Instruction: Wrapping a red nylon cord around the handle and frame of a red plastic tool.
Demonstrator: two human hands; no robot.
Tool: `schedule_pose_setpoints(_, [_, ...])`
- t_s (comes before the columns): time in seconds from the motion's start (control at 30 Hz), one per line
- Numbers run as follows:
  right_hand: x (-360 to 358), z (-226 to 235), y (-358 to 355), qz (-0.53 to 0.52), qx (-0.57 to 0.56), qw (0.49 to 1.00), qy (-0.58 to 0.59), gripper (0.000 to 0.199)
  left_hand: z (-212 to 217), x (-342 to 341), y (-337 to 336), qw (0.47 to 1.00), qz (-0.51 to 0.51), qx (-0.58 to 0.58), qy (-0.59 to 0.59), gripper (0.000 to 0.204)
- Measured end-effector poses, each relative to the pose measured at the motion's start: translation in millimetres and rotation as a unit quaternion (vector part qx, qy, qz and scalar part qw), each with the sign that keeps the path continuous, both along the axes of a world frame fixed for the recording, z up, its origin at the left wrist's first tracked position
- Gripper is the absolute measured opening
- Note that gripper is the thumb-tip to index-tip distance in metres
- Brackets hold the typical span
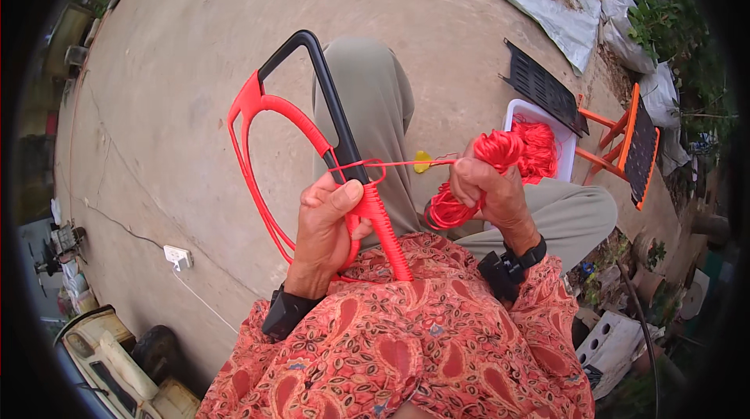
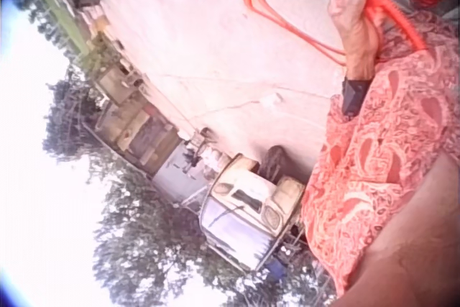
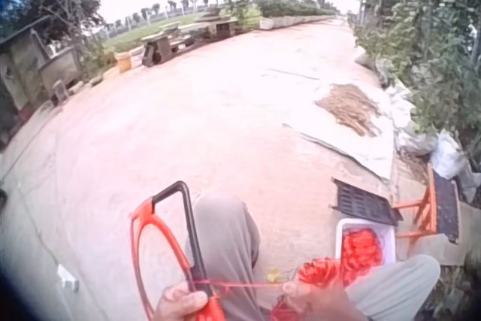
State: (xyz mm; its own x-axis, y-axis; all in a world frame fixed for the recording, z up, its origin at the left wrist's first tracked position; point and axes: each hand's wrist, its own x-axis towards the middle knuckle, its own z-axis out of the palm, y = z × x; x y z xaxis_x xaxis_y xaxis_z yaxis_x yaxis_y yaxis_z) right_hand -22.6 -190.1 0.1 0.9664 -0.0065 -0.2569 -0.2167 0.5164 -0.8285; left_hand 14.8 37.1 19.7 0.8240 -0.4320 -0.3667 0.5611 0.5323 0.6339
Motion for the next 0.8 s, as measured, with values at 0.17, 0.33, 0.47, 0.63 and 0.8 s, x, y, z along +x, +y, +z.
schedule_pose_setpoints(0.17, [-33, 58, -36, -0.035, -0.023, 0.99, -0.134, 0.024, -4, 0, -7, 0.998, -0.056, -0.013, 0.007, 0.019])
schedule_pose_setpoints(0.33, [-20, 66, -24, 0.157, -0.007, 0.907, -0.39, 0.022, -8, 2, -3, 0.997, -0.072, -0.002, 0.021, 0.02])
schedule_pose_setpoints(0.47, [-21, 73, -26, 0.194, -0.023, 0.884, -0.425, 0.023, -12, 4, -14, 0.995, -0.095, 0.006, 0.023, 0.023])
schedule_pose_setpoints(0.63, [-51, 32, -69, -0.068, -0.084, 0.994, 0.016, 0.012, -9, 5, -15, 0.998, -0.057, 0.014, 0.024, 0.017])
schedule_pose_setpoints(0.8, [-29, 19, -57, -0.157, -0.442, 0.88, 0.07, 0.041, -15, 5, -16, 0.997, -0.079, 0.001, 0.0, 0.016])
